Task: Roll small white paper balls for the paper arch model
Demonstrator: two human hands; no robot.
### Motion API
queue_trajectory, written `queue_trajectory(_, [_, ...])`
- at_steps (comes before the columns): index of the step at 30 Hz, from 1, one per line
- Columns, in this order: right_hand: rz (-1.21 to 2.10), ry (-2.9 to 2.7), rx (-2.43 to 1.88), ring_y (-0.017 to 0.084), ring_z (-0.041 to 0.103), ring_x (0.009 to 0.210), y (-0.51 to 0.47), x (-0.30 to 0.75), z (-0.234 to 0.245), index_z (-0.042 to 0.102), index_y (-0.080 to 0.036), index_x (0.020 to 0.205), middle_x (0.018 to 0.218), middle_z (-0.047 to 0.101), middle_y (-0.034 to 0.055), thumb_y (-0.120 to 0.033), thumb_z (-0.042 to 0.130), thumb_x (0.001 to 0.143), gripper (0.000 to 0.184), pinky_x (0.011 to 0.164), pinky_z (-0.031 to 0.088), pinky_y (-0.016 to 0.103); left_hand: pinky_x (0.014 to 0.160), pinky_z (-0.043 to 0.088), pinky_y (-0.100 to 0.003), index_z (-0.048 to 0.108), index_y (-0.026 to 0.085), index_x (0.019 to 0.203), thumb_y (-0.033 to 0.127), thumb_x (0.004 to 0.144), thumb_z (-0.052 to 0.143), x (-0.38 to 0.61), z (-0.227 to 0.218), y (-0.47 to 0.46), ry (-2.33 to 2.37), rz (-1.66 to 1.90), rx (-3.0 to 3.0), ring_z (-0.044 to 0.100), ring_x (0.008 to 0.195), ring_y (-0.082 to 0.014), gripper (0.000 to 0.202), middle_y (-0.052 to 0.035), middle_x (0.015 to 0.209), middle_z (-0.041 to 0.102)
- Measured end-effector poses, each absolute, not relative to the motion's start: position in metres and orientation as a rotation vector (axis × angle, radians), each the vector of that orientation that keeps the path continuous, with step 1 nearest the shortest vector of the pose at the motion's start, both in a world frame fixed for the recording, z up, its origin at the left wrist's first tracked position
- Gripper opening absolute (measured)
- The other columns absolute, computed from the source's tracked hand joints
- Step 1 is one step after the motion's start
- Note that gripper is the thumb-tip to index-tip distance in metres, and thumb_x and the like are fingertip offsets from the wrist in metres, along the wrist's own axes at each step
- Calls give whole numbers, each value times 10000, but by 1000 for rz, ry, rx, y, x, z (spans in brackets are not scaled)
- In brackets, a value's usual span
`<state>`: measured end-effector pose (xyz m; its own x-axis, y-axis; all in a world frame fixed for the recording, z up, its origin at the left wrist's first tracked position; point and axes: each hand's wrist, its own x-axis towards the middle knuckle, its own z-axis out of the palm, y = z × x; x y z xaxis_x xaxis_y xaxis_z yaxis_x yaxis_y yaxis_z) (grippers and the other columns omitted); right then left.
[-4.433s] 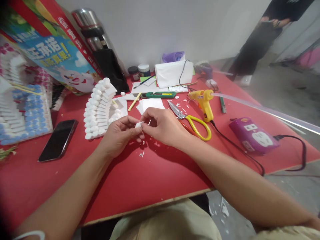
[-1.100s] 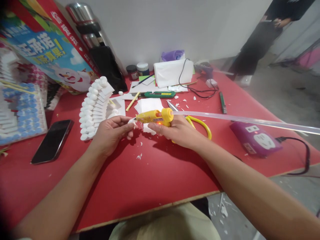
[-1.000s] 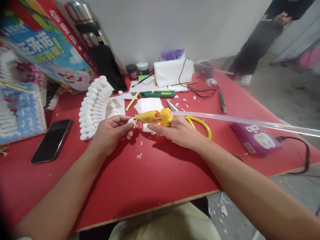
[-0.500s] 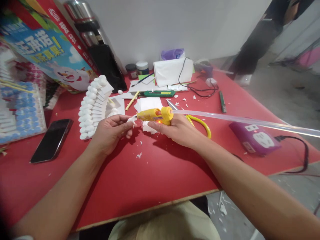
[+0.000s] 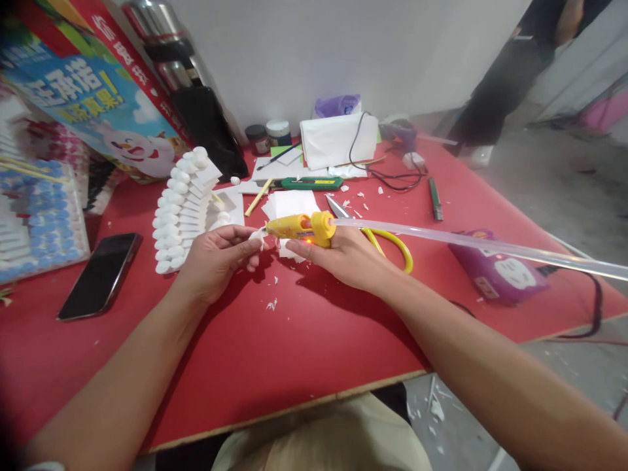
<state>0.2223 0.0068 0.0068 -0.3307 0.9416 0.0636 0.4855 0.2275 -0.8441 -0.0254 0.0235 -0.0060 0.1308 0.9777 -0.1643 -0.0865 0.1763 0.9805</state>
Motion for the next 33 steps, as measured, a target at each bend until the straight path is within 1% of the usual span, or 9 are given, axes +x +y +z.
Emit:
queue_trajectory(5, [968,-1911,-1355,121,463,548,8,226,6,729,-179,834,571,509,-30,-641,597,933,490,577,376,276,511,557,-210,720,141,887,259,715,906,-26,-7,23,1125,1046,1069,640,510,-109,279,-8,653,722])
queue_trajectory(13, [995,-1959,-1239,129,472,579,8,224,1,732,-190,903,590,503,-30,-588,600,955,423,606,380,281,500,541,-212,709,131,872,275,691,919,-25,-7,24,1133,1072,1046,629,507,-107,312,-9,644,713])
queue_trajectory(18, [959,-1912,-1345,120,433,541,9,224,2,669,-191,759,571,475,-29,-629,597,933,477,537,338,278,499,539,-210,707,132,872,268,682,921,-25,-6,25,1125,1072,1041,635,503,-110,317,-2,631,706])
queue_trajectory(20, [942,-1875,-1384,124,440,544,10,225,4,636,-193,719,573,481,-25,-640,610,916,489,530,337,278,498,541,-212,704,135,874,264,685,918,-24,-6,24,1120,1068,1044,641,508,-114,313,-1,633,707])
queue_trajectory(24, [997,-1815,-1337,126,474,571,10,228,12,626,-192,734,581,512,-25,-561,624,939,422,585,392,276,498,544,-218,703,135,868,239,700,899,-24,-6,24,1122,1065,1044,634,503,-109,278,-10,661,723])
queue_trajectory(26, [1009,-1768,-1347,113,459,559,10,231,19,603,-185,715,572,508,-27,-498,618,959,397,575,382,267,498,547,-222,703,136,869,233,697,901,-25,-7,23,1119,1065,1038,632,506,-108,280,-15,679,731])
queue_trajectory(29, [890,-1639,-1480,96,431,520,13,245,26,575,-178,689,548,490,-33,-448,631,951,381,529,349,259,493,551,-225,706,137,871,239,687,914,-25,-7,22,1101,1060,1038,631,504,-110,296,-15,680,733])
queue_trajectory(32, [666,-1487,-1703,97,437,479,19,269,17,552,-175,625,521,509,-16,-492,663,907,439,487,342,263,484,554,-225,713,136,875,244,696,914,-24,-6,21,1079,1042,1039,630,498,-109,290,-16,681,731])
queue_trajectory(33, [618,-1450,-1773,107,470,498,23,278,12,552,-171,609,538,542,2,-513,666,897,462,502,366,264,484,557,-225,717,135,879,243,701,912,-23,-6,21,1071,1037,1038,633,504,-110,285,-19,690,733])
